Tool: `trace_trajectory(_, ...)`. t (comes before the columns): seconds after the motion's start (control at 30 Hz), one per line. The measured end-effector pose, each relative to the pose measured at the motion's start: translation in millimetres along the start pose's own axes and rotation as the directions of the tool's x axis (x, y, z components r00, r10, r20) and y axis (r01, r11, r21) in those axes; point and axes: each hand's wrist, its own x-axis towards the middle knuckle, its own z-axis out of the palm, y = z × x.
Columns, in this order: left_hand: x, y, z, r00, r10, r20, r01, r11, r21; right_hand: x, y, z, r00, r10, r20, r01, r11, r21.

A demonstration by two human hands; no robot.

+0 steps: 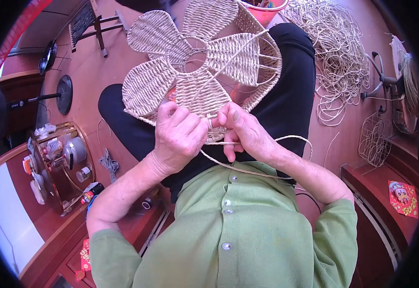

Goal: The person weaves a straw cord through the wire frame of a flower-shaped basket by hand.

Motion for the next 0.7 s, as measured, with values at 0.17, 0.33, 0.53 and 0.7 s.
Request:
trace_trajectory(0.17,-5,-1,-6,1.0,-0.017,-0.008,0.017,0.999,0.035,-1,-4,0,1.0,-0.015,0.016,0.015,1.0,-0.001)
trace_trajectory(0.33,-1,-3,-1,0.993,-0.104,0.063,0.107,0.993,-0.04,2,0,-4,0.999,-0.034,0.007,0.035,0.993,-0.115)
trace_trajectory(0.53,10,-3,-16,0.998,-0.042,0.051,0.051,0.981,-0.189,-9,-11,9,0.86,-0.508,0.051,0.321,0.461,-0.827)
trace_trajectory(0.7,16,51,-61,0.979,0.049,-0.198,-0.124,0.915,-0.384,-43,-24,28,0.559,-0.803,0.205,0.555,0.179,-0.812)
